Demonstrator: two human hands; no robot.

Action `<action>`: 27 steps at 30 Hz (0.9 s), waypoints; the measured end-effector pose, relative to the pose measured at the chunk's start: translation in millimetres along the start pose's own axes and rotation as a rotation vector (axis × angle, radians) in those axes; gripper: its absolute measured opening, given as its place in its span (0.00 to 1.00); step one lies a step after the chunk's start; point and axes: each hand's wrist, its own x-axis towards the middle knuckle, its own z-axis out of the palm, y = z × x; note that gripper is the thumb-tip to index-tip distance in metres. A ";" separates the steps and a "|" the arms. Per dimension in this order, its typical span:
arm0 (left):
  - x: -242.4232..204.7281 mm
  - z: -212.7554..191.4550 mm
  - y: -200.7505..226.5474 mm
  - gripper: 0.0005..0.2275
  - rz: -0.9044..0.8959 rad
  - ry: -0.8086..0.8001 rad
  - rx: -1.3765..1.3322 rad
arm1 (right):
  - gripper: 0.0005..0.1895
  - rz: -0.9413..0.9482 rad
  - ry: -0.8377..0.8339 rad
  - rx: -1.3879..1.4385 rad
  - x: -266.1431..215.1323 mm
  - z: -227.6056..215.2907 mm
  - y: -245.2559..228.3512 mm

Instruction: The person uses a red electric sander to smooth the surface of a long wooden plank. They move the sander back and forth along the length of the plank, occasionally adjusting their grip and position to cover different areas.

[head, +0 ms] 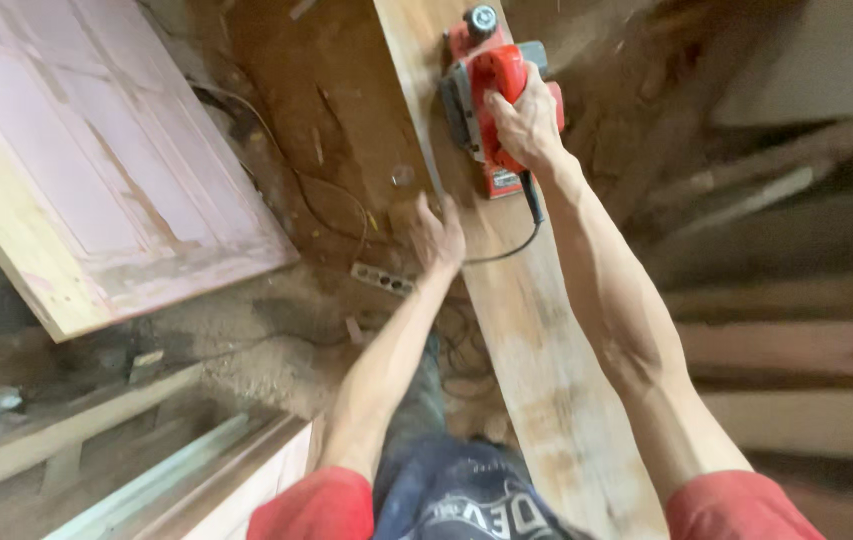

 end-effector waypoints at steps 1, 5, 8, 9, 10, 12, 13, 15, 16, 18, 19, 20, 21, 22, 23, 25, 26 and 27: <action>-5.9 -10.5 7.7 0.27 0.147 0.127 -0.052 | 0.24 0.023 -0.013 0.011 -40.7 -9.6 -2.0; -47.3 -23.9 46.0 0.23 0.514 0.151 -0.128 | 0.28 0.234 -0.116 -0.024 -223.6 -49.8 -4.7; -111.3 -23.6 65.4 0.22 0.621 -0.242 -0.137 | 0.36 0.110 -0.065 0.015 -354.2 -73.1 -4.9; -142.2 -21.0 69.5 0.20 0.617 -0.418 -0.093 | 0.36 0.247 -0.072 0.063 -392.7 -78.1 -7.8; -169.5 -20.4 71.2 0.16 0.757 -0.519 -0.152 | 0.36 0.374 -0.081 0.110 -424.6 -83.2 -9.6; -215.1 -28.6 66.0 0.11 0.794 -0.572 -0.217 | 0.38 0.683 -0.120 0.120 -480.1 -92.3 -14.3; -231.3 -30.5 64.1 0.12 0.756 -0.608 -0.250 | 0.39 0.594 -0.094 0.079 -500.3 -95.5 -14.6; -248.6 -29.0 61.1 0.11 0.737 -0.603 -0.282 | 0.38 0.511 -0.072 0.020 -519.9 -100.6 -6.0; -249.5 -28.2 58.4 0.13 0.726 -0.602 -0.296 | 0.38 0.518 -0.068 0.006 -524.4 -100.1 -1.5; -226.8 -21.2 56.8 0.14 0.740 -0.798 -0.333 | 0.38 0.494 -0.062 -0.016 -515.9 -94.0 7.8; -207.5 -16.7 58.1 0.14 0.749 -0.895 -0.350 | 0.38 0.461 -0.061 -0.025 -504.3 -90.2 11.1; -187.4 -12.1 59.6 0.14 0.755 -0.977 -0.306 | 0.39 0.434 -0.059 -0.035 -490.9 -85.7 12.0; -164.6 -7.7 62.3 0.14 0.760 -1.059 -0.262 | 0.39 0.442 -0.059 -0.023 -475.0 -80.8 9.3; -138.7 -3.1 67.2 0.14 0.770 -1.139 -0.216 | 0.38 0.445 -0.054 -0.013 -453.1 -75.7 5.2; -113.4 -0.7 72.2 0.14 0.768 -1.099 -0.235 | 0.38 0.448 -0.050 -0.004 -426.7 -70.1 0.9; -62.9 -0.7 81.4 0.13 0.758 -1.026 -0.273 | 0.35 0.404 -0.029 -0.045 -366.2 -58.4 -7.5; -35.3 -3.5 84.0 0.12 0.773 -0.838 -0.374 | 0.34 0.387 -0.020 -0.065 -334.3 -51.2 -11.4; -10.4 -8.4 84.2 0.12 0.785 -0.648 -0.470 | 0.34 0.339 -0.016 -0.064 -297.2 -43.1 -13.0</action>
